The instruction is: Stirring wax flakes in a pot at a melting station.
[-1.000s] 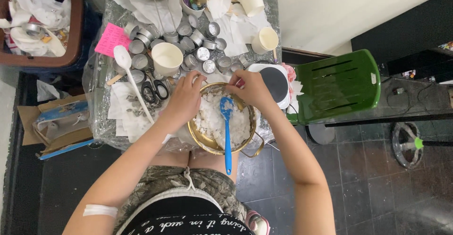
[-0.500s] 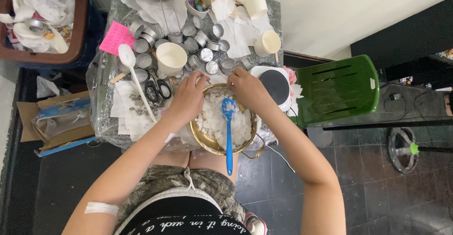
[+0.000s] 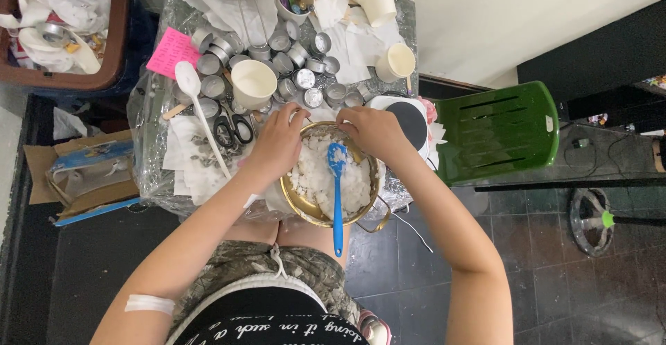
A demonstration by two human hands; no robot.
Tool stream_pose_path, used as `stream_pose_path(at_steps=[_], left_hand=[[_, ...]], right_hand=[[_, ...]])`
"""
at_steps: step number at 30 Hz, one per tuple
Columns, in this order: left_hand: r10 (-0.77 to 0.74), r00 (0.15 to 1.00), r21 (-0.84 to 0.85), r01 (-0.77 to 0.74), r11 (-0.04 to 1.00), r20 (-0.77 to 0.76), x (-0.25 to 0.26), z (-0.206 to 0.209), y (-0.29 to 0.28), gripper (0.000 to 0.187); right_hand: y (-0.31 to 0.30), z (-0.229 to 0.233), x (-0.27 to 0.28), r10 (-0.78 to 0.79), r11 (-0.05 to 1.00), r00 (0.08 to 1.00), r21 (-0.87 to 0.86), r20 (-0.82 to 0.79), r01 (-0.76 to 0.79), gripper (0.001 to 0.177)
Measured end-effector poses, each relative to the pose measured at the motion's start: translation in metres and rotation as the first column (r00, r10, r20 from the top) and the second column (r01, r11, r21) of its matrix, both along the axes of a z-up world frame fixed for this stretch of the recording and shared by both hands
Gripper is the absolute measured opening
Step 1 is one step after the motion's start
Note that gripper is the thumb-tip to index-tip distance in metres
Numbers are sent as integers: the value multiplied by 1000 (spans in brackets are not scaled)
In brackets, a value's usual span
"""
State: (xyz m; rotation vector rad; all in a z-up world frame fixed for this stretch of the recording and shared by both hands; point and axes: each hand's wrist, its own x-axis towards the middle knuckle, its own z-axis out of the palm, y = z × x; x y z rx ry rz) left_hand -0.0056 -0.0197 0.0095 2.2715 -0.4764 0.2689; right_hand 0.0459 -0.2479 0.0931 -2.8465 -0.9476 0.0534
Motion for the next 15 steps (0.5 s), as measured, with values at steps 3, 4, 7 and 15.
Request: stream_pose_path(at_steps=[3,4,7,15], left_hand=[[0,1000,1,0,1000,23,-1,1,0,52],[0,1000,0,0,1000,22,-1,2,0,52],[3,1000,-9,-3,1000,11,-1,4,0,51],[-11,1000,-4,11,1000,18,1,1,2,52]], right_hand=[[8,17,-5,-49,996,998,-77,-32,46,10],[5,14,-5,-49,996,998,-77,-33,46,10],[-3,6,-4,-42,989,997,-146,-63,32,9],[5,5,2,26,970,998,-242,55,-12,10]])
